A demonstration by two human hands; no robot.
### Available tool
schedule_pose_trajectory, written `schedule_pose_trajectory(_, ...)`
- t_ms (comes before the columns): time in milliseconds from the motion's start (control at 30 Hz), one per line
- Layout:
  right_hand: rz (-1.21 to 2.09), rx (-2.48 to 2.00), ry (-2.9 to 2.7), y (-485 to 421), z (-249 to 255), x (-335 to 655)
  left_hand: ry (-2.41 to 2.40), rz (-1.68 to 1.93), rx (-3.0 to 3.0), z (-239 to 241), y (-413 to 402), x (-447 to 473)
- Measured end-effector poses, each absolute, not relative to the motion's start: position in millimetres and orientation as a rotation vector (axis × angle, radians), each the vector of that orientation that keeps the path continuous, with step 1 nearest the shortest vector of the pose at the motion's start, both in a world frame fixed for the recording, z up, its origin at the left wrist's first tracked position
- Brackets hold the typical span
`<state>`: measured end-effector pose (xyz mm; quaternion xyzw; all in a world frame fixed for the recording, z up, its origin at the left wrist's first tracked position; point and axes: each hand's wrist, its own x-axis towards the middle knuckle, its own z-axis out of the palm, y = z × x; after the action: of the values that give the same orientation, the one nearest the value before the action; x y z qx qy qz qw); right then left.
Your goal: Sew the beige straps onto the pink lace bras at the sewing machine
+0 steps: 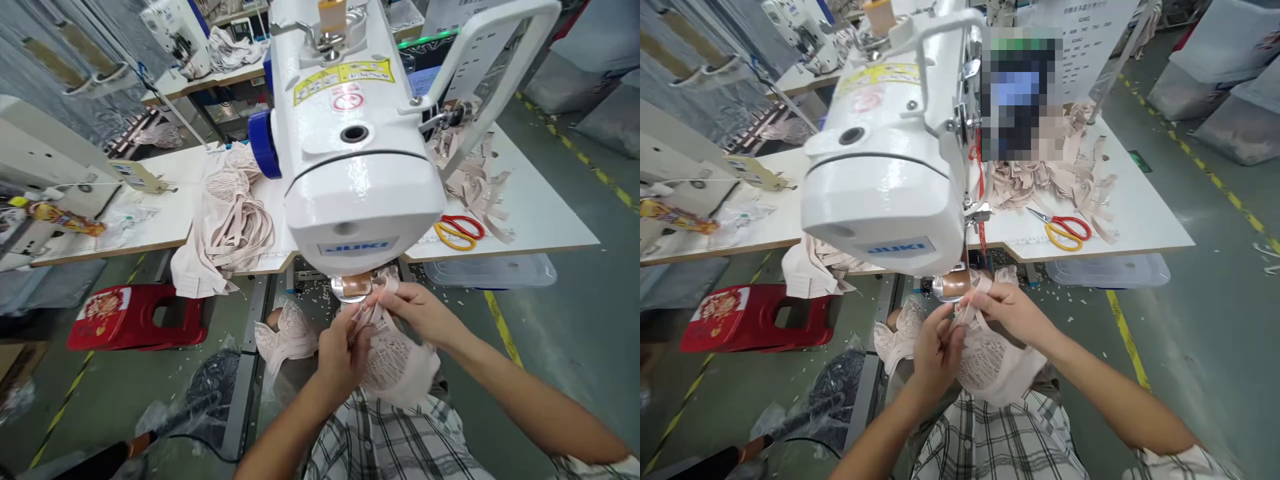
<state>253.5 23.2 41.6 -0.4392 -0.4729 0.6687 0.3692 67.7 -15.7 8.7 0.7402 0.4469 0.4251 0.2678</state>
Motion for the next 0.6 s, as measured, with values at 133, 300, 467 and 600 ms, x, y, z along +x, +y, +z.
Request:
schedule_pose_trajectory(133,1.673,-1.178,-1.318,45.4,51.7,271.4,1.089,0.978,2.398,26.0,10.5,49.0)
schedule_pose_trajectory(300,1.520,-1.288,-1.343,77.7,51.4,270.6,1.253,0.860,2.196,50.6,30.7,47.4)
schedule_pose_trajectory(467,1.074,-1.355,-1.548,96.6,50.6,255.5,1.291,0.802,2.014,56.1,32.2,52.6)
schedule_pose_trajectory(600,0.928,-1.359,-1.680,103.6,51.9,248.5,1.292,0.793,2.008,58.0,32.0,51.6)
